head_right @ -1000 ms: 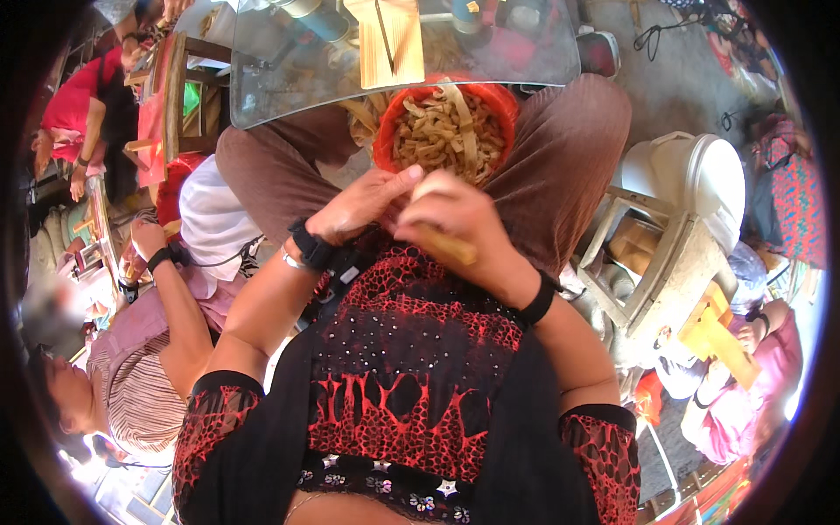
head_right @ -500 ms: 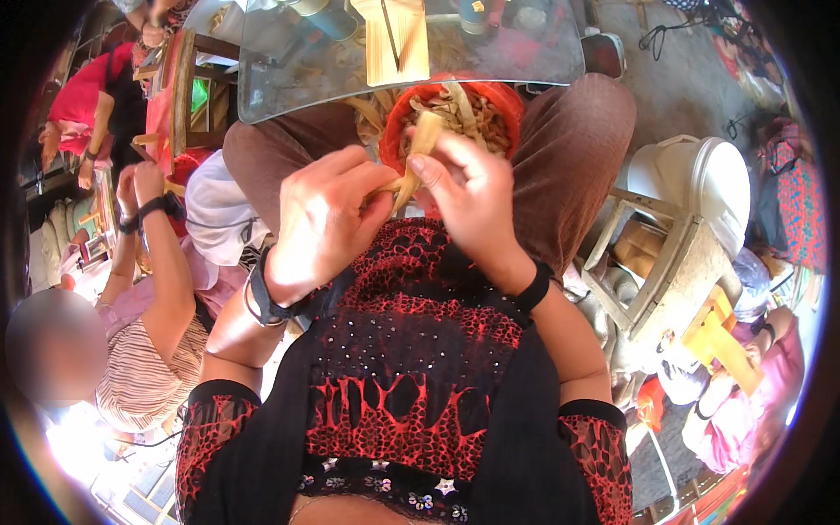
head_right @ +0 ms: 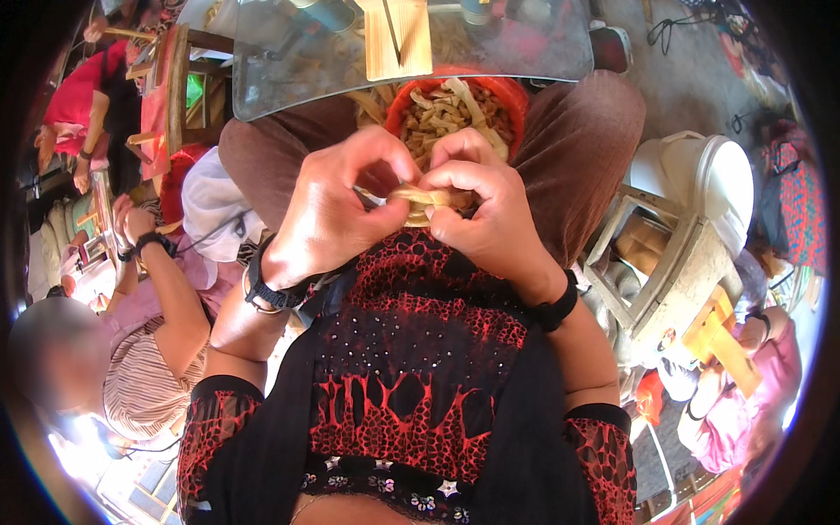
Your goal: The person folds yellow paper strips into specific shapes by hand and places them into a red bowl.
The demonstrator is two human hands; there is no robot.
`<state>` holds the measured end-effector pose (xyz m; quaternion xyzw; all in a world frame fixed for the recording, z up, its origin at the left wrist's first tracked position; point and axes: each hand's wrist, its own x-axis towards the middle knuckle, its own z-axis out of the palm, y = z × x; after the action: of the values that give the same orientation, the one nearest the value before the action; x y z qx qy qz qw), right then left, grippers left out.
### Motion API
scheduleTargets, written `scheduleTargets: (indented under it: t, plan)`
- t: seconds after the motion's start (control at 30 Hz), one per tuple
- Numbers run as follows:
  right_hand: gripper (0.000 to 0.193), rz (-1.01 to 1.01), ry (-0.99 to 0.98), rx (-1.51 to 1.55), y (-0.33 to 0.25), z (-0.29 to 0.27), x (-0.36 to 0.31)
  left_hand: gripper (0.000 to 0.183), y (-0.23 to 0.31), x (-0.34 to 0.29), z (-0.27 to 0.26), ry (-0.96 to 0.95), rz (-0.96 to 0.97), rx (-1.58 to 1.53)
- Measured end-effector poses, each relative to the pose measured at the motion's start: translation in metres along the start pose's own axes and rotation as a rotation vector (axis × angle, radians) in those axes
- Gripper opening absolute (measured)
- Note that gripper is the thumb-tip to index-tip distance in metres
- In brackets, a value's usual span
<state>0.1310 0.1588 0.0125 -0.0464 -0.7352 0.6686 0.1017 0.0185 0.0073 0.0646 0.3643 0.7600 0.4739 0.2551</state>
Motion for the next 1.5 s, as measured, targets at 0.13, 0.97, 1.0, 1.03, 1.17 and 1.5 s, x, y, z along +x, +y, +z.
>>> scheduleTargets:
  t: [0.13, 0.97, 1.0, 1.03, 1.17, 1.5]
  plan:
    - [0.020, 0.309, 0.130, 0.811, 0.009, 0.014, 0.002, 0.020, -0.026, 0.003, 0.020, 0.277, 0.084, 0.142]
    - [0.015, -0.154, 0.012, -0.221, -0.013, -0.004, 0.036, 0.028, -0.040, 0.014, -0.020, 0.014, 0.071, -0.308]
    - [0.015, -0.153, 0.008, -0.272, -0.019, 0.000, 0.037, 0.029, -0.038, 0.015, -0.020, -0.120, 0.041, -0.462]
    - [0.014, -0.168, 0.036, -0.281, -0.019, -0.001, 0.037, 0.025, -0.035, 0.015, -0.017, -0.092, 0.042, -0.453]
    - [0.010, -0.138, 0.072, -0.345, -0.020, -0.019, 0.028, 0.018, -0.045, 0.009, -0.023, -0.031, 0.148, -0.259]
    - [0.015, 0.128, 0.120, -0.179, -0.013, -0.023, 0.030, 0.016, -0.053, 0.016, -0.026, 0.012, 0.189, 0.207]
